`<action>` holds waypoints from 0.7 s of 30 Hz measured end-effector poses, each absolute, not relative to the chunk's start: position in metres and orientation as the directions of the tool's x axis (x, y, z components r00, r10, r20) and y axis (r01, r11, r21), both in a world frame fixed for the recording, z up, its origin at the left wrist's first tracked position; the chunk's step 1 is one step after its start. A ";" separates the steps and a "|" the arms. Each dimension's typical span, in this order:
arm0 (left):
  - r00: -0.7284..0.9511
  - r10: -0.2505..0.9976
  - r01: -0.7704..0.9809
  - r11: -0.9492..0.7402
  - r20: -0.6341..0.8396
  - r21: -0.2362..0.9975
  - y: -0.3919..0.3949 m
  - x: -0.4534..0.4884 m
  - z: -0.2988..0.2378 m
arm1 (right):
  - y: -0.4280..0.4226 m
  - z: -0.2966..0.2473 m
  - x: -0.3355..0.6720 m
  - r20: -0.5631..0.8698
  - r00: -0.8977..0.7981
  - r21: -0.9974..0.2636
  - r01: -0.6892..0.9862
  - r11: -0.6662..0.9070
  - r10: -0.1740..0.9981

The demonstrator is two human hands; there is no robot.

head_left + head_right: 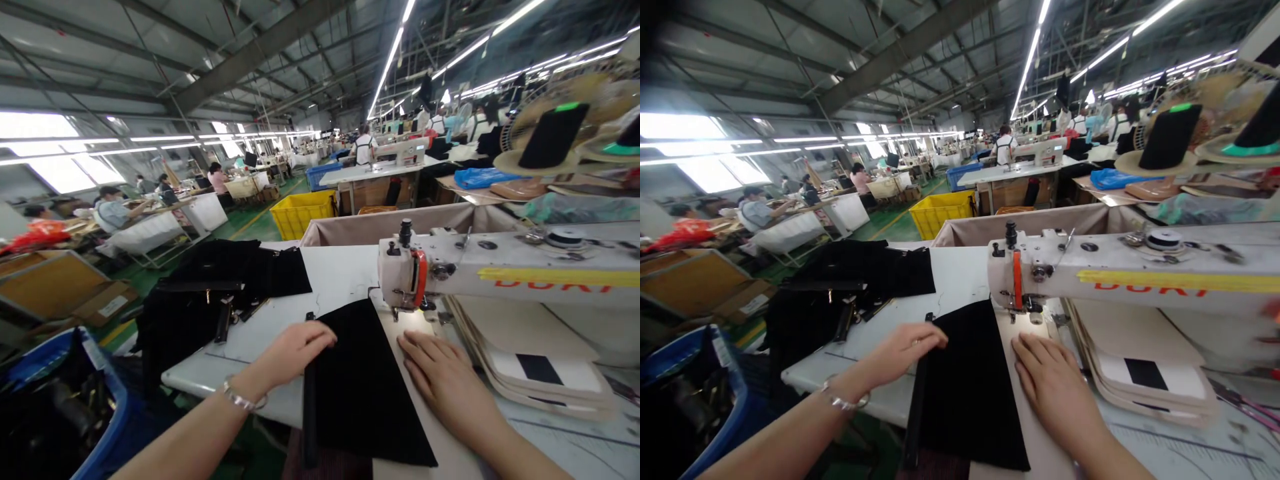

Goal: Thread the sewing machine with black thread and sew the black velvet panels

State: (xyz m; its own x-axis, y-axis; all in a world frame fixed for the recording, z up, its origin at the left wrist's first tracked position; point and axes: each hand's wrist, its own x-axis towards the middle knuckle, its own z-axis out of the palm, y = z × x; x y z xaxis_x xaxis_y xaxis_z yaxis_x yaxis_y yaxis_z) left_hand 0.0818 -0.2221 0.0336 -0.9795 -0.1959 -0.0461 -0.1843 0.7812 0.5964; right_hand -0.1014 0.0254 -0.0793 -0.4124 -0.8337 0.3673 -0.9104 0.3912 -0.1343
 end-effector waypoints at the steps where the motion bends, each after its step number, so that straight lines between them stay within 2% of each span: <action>1: -0.960 -0.261 -0.179 0.843 0.096 0.507 -0.228 0.060 0.026 | 0.026 -0.078 -0.101 0.362 -0.415 -0.141 -0.909 0.392 -0.834; 3: -0.923 -0.323 -0.221 0.891 0.210 0.397 -0.234 0.019 0.005 | 0.027 -0.075 -0.100 0.347 -0.421 -0.157 -0.907 0.391 -0.838; 5: -0.917 -0.344 -0.243 0.883 0.203 0.401 -0.229 -0.013 -0.016 | 0.028 -0.073 -0.101 0.333 -0.429 -0.173 -0.903 0.393 -0.840; 10: -0.955 -0.245 -0.115 0.826 0.167 0.552 -0.201 -0.034 -0.035 | 0.026 -0.070 -0.103 0.314 -0.457 -0.217 -0.888 0.406 -0.832; 16: -0.953 -0.294 -0.183 0.748 0.071 0.638 -0.185 -0.040 -0.039 | 0.024 -0.068 -0.106 0.305 -0.444 -0.206 -0.895 0.396 -0.843; 21: -0.936 -0.323 -0.205 0.826 0.143 0.525 -0.178 -0.051 -0.043 | 0.023 -0.069 -0.109 0.323 -0.452 -0.211 -0.891 0.402 -0.831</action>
State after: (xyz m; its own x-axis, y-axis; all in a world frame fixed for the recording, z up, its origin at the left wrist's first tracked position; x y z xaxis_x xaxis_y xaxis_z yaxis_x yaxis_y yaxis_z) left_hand -0.0514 -0.1779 -0.0429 -0.9356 -0.3230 0.1427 -0.2052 0.8263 0.5245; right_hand -0.1090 0.0227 -0.0689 -0.4520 -0.8314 0.3234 -0.8909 0.4022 -0.2112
